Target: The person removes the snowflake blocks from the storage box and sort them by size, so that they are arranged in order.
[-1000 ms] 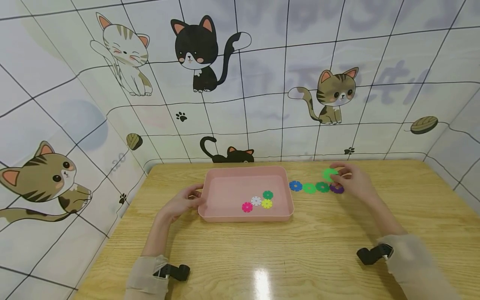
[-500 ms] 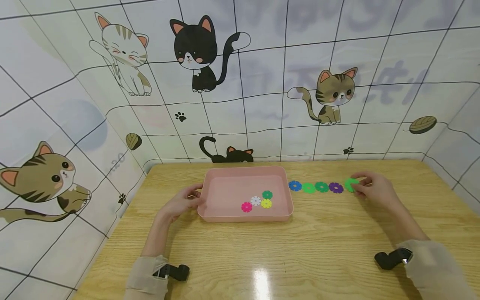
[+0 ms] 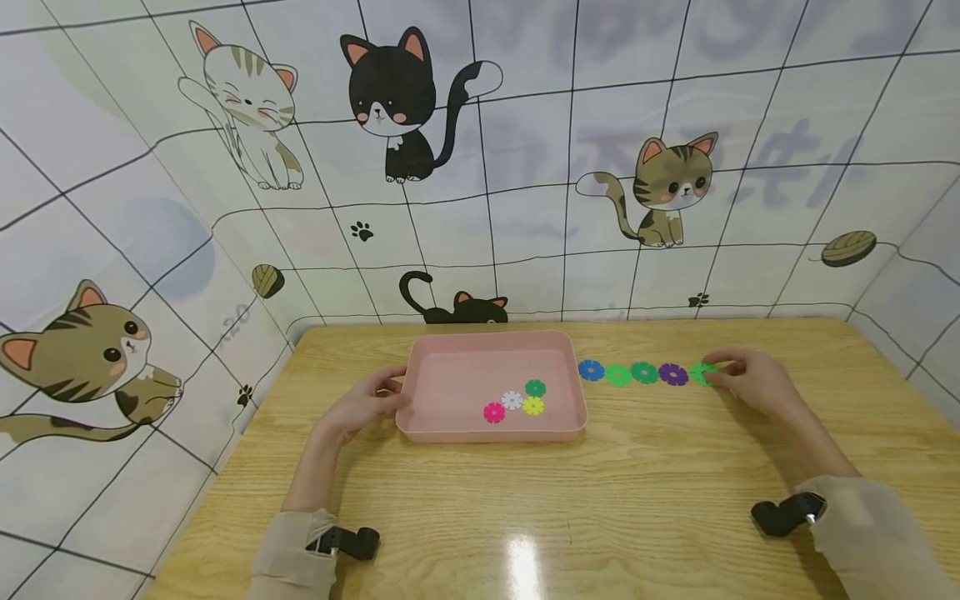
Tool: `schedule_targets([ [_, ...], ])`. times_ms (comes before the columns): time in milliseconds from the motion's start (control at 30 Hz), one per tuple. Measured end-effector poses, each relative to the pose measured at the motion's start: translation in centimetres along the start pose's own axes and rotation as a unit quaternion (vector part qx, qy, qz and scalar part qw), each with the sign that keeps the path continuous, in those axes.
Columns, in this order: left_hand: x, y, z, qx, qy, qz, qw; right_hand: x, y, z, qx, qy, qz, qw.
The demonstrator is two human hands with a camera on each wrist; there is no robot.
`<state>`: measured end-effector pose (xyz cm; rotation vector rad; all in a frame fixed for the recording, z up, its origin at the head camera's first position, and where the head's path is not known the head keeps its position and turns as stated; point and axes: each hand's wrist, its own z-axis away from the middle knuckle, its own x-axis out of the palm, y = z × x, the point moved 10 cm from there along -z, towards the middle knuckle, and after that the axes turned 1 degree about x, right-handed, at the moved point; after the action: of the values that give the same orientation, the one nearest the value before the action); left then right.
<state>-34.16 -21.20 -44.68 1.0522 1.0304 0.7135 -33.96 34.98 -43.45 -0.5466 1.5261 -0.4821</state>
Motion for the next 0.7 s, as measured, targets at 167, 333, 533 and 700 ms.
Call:
schedule_targets([
  [167, 0.0, 0.1, 0.0, -0.001, -0.001, 0.000, 1.0000, 0.1, 0.0, -0.1, 0.000, -0.007, 0.002, 1.0000],
  [333, 0.0, 0.1, 0.0, -0.002, 0.001, -0.002, 1.0000, 0.1, -0.1, 0.1, -0.007, -0.005, -0.011, 0.9999],
  [533, 0.1, 0.2, 0.0, -0.001, 0.000, 0.000, 1.0000, -0.6, -1.2, 0.1, -0.030, 0.021, -0.009, 0.9993],
  [700, -0.1, 0.0, 0.0, -0.005, -0.001, 0.007, 1.0000, -0.8, -3.9, 0.0, -0.059, 0.046, 0.003, 0.9972],
])
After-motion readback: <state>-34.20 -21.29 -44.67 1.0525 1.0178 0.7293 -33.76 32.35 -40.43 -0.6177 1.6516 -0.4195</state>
